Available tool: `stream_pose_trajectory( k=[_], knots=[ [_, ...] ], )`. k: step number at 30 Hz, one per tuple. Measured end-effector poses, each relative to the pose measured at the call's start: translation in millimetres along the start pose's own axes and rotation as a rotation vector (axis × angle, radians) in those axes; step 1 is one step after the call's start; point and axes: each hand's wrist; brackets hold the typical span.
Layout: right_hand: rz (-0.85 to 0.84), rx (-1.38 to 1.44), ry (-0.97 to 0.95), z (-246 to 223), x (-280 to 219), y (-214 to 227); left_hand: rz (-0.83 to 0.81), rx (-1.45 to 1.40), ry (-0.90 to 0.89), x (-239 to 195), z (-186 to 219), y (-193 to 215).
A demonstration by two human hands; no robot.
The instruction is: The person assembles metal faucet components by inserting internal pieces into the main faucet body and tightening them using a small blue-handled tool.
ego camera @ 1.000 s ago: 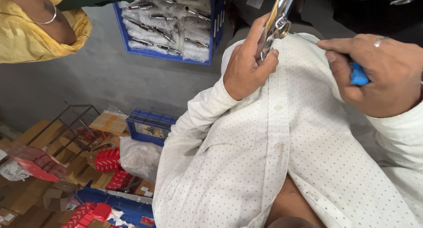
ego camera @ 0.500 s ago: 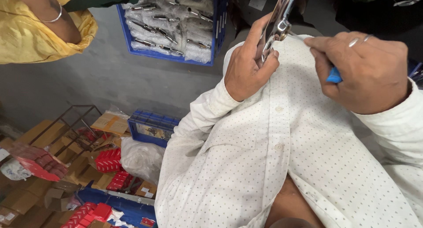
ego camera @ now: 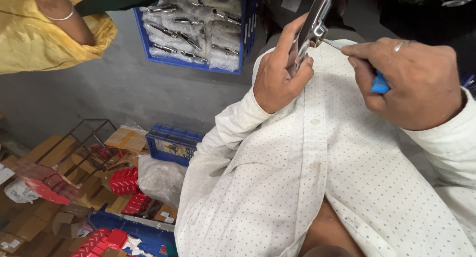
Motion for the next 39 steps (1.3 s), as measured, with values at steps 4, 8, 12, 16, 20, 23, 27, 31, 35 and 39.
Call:
stream_pose_trajectory(
  k=[4, 8, 12, 16, 20, 23, 27, 31, 35, 39],
  knots=[
    [-0.024, 0.031, -0.024, 0.2, -2.1, -0.9, 0.014, 0.018, -0.017, 0.8, -3.1, -1.6],
    [0.013, 0.176, -0.038, 2.0, -6.0, 0.3, 0.036, 0.035, -0.042, 2.0, -7.1, -3.6],
    [-0.006, 0.131, -0.039, -0.8, -9.7, -1.6, 0.05, 0.036, -0.06, 2.8, -11.7, -3.8],
    [0.053, 0.295, -0.102, -3.8, -9.6, -7.0, 0.081, 0.021, -0.116, 6.1, -15.2, -5.5],
    [0.075, 0.219, -0.075, -3.1, -10.7, -6.3, 0.075, 0.026, -0.071, 6.6, -18.9, -6.3],
    [0.057, 0.277, -0.095, -4.2, -7.3, -5.7, 0.07, -0.02, -0.086, 8.2, -18.8, -5.7],
    [0.082, 0.226, -0.077, -3.0, -7.7, -1.8, 0.09, 0.047, -0.084, 7.8, -19.5, -6.3],
    [0.057, 0.315, -0.104, -3.6, -5.2, -2.9, 0.089, 0.031, -0.069, 9.0, -20.1, -5.6],
    [0.112, 0.216, -0.063, -4.8, -5.2, -3.3, 0.096, 0.034, -0.056, 8.8, -19.8, -5.8],
    [0.08, 0.187, -0.058, -3.8, -6.5, -5.8, 0.087, 0.008, -0.059, 6.7, -18.5, -6.6]
  ],
)
Point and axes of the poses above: each hand's wrist, its own x-axis towards the middle knuckle, its own y-axis out of the back of the hand, z = x × y, and after that the axes turned 11 degrees about y, right-handed
